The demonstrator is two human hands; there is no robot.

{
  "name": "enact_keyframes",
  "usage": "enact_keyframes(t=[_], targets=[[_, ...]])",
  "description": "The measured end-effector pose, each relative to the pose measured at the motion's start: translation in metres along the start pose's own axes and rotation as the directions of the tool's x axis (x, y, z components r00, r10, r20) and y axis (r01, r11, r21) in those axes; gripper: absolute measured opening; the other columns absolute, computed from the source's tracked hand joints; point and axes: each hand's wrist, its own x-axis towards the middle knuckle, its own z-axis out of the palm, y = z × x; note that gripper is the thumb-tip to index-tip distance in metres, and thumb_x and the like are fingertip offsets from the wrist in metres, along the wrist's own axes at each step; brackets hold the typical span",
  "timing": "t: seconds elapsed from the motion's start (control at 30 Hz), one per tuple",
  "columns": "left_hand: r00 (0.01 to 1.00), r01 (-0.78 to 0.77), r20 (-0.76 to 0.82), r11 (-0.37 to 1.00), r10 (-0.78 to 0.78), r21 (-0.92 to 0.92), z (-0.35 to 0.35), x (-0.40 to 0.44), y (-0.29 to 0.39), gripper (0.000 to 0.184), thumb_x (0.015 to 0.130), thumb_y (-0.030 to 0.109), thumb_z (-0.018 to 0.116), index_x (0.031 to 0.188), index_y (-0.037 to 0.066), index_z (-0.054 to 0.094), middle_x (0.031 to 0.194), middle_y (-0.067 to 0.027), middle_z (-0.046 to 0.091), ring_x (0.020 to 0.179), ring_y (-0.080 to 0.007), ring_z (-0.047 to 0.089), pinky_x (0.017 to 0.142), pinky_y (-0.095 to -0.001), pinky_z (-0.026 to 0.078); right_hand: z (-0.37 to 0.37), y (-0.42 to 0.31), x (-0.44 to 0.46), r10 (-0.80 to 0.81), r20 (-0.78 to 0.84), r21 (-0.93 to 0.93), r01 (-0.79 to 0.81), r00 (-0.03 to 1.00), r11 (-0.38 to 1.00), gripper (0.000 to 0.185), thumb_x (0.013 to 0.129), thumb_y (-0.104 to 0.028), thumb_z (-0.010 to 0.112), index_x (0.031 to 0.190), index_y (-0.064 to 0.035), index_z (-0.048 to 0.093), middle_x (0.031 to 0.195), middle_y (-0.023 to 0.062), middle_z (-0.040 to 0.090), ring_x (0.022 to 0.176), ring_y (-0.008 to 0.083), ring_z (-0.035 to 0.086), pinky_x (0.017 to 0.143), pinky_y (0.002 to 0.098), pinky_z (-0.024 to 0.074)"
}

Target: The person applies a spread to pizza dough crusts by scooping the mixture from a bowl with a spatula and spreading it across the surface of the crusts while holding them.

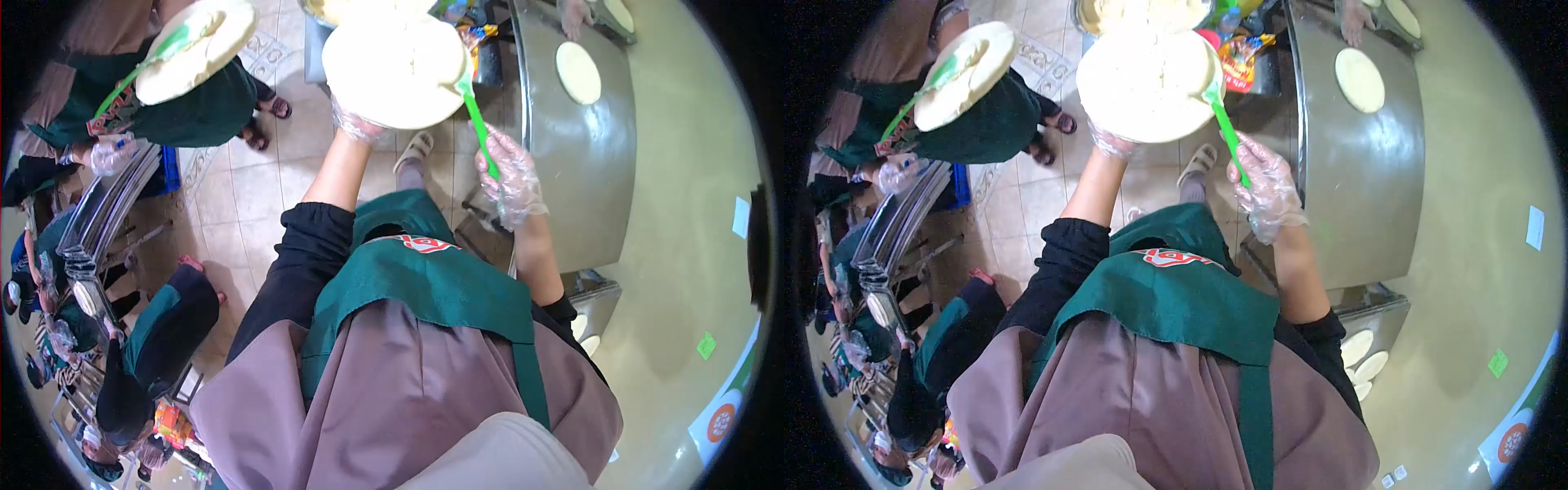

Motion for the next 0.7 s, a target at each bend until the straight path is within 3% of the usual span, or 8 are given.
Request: enact_keyframes(t=[0.03, 0.17, 0.23, 0.3, 0.37, 0.43, 0.5, 0.7], targets=[[0.986, 0.14, 0.145, 0.89, -0.085, -0.433, 0.003, 0.013, -0.003, 0.054, 0.093, 0.043, 0.038, 0.135, 0.009, 0.039, 0.138, -0.0119, 0.042, 0.122, -0.0307, 0.045, 0.101, -0.0494, 0.039, -0.007, 0.001, 0.013, -0.019, 0.007, -0.005, 0.019, 1.0, 1.0, 0.033, 0.094, -0.022, 0.051, 0.123, -0.0067, 0.053, 0.066, -0.0032, 0.049, 0.046, 0.0025, 0.038, 0.038, 0.0173, 0.0293], [0.995, 0.096, 0.056, 0.924, -0.081, -0.37, 0.01, 0.066, -0.012, 0.056, 0.093, 0.045, 0.037, 0.135, 0.009, 0.039, 0.138, -0.0119, 0.042, 0.123, -0.0313, 0.045, 0.101, -0.05, 0.038, -0.03, -0.022, 0.06, -0.121, -0.157, -0.178, 0.093, 0.98, 0.98, 0.029, 0.094, -0.014, 0.051, 0.121, -0.0051, 0.054, 0.065, -0.0022, 0.049, 0.051, 0.0041, 0.04, 0.044, 0.019, 0.0334], [0.968, -0.035, -0.25, 0.997, 0.018, -0.063, 0.009, 0.081, -0.016, 0.057, 0.093, 0.046, 0.036, 0.136, 0.009, 0.039, 0.139, -0.0117, 0.042, 0.124, -0.0314, 0.043, 0.102, -0.0509, 0.036, -0.041, -0.023, 0.074, -0.3, -0.153, -0.291, 0.247, 0.942, 0.924, 0.028, 0.095, -0.014, 0.049, 0.122, -0.0066, 0.054, 0.066, -0.0014, 0.05, 0.052, 0.004, 0.04, 0.048, 0.0183, 0.0343], [0.996, -0.004, -0.087, 0.98, -0.014, -0.198, 0.034, 0.108, -0.015, 0.057, 0.093, 0.047, 0.035, 0.136, 0.01, 0.039, 0.139, -0.0111, 0.041, 0.124, -0.0311, 0.043, 0.103, -0.051, 0.035, -0.062, -0.032, 0.106, -0.39, -0.146, -0.292, 0.337, 0.909, 0.895, 0.034, 0.094, -0.017, 0.051, 0.127, -0.0083, 0.052, 0.067, -0.0022, 0.05, 0.05, 0.0029, 0.041, 0.044, 0.0178, 0.0339], [0.998, 0.033, 0.054, 0.942, -0.016, -0.334, 0.042, 0.136, -0.024, 0.058, 0.093, 0.048, 0.034, 0.137, 0.011, 0.038, 0.14, -0.0105, 0.04, 0.125, -0.0309, 0.042, 0.103, -0.0511, 0.035, -0.082, -0.047, 0.132, -0.644, -0.083, -0.639, 0.455, 0.76, 0.62, 0.035, 0.094, -0.016, 0.052, 0.128, -0.0066, 0.051, 0.067, -0.003, 0.049, 0.057, 0.0041, 0.045, 0.047, 0.0219, 0.038], [0.994, -0.007, -0.109, 0.99, -0.009, -0.144, 0.027, 0.141, -0.022, 0.058, 0.093, 0.05, 0.032, 0.138, 0.013, 0.036, 0.141, -0.0094, 0.039, 0.126, -0.0304, 0.041, 0.104, -0.0506, 0.034, -0.06, -0.059, 0.123, -0.679, -0.038, -0.783, 0.401, 0.733, 0.476, 0.036, 0.092, -0.012, 0.052, 0.128, -0.0061, 0.051, 0.066, 0.0021, 0.052, 0.059, 0.0121, 0.052, 0.051, 0.0302, 0.0434], [0.999, 0.012, -0.04, 0.977, -0.021, -0.211, 0.023, 0.154, -0.026, 0.058, 0.093, 0.048, 0.032, 0.137, 0.012, 0.037, 0.14, -0.0106, 0.041, 0.125, -0.0311, 0.042, 0.103, -0.0509, 0.035, -0.055, -0.069, 0.124, -0.677, 0.16, -0.969, 0.247, 0.719, 0.033, 0.038, 0.09, -0.01, 0.052, 0.128, -0.0088, 0.051, 0.07, 0.0108, 0.055, 0.059, 0.0236, 0.056, 0.053, 0.0379, 0.0456], [0.997, 0.027, -0.062, 0.995, -0.034, -0.1, 0.01, 0.179, -0.026, 0.057, 0.094, 0.048, 0.031, 0.138, 0.012, 0.037, 0.139, -0.0104, 0.041, 0.124, -0.0308, 0.043, 0.103, -0.0499, 0.036, -0.027, -0.063, 0.114, -0.574, 0.229, -0.966, 0.255, 0.786, -0.037, 0.049, 0.081, -0.004, 0.055, 0.129, -0.012, 0.048, 0.076, 0.0141, 0.052, 0.061, 0.0331, 0.057, 0.054, 0.0424, 0.0459]])
